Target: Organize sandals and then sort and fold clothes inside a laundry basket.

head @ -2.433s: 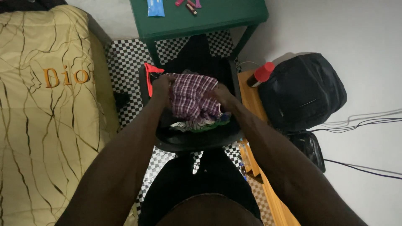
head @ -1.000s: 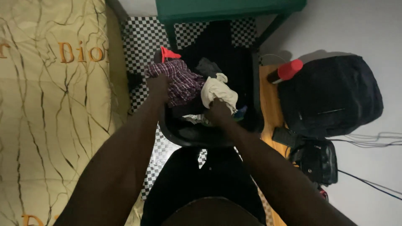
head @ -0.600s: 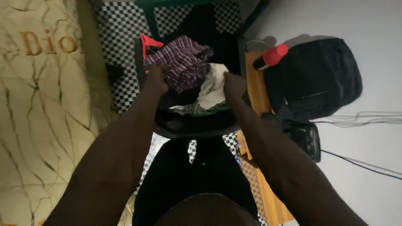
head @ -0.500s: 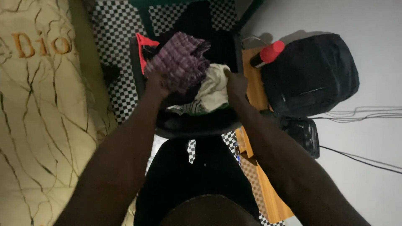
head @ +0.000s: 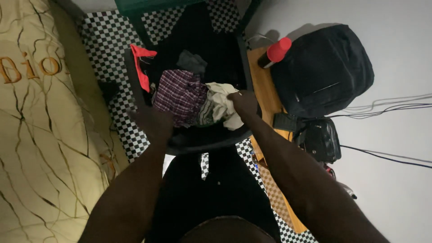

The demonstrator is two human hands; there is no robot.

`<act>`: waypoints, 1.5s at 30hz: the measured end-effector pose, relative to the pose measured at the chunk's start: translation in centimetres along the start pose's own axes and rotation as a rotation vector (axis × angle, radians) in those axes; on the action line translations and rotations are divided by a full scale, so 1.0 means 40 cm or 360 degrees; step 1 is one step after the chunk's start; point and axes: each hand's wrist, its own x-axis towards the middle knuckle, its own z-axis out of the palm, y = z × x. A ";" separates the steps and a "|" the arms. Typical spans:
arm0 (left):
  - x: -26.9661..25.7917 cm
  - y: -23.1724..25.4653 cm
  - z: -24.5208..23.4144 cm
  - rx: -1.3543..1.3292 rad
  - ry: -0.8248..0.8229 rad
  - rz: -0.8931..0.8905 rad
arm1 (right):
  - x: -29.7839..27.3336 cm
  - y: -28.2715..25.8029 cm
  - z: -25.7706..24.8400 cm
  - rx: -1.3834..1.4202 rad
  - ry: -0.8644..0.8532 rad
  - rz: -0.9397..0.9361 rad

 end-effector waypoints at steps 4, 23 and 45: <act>0.006 0.044 -0.046 -0.0056 0.0299 0.0168 | 0.006 -0.007 0.012 -0.0023 0.0043 0.0045; 0.200 0.244 -0.202 -0.1669 -0.0262 -0.0491 | 0.194 0.087 0.054 -0.0019 0.0332 -0.0523; 0.507 0.119 -0.155 -0.1192 0.0548 -0.0130 | 0.077 -0.037 -0.101 -0.0298 -0.0503 -0.0264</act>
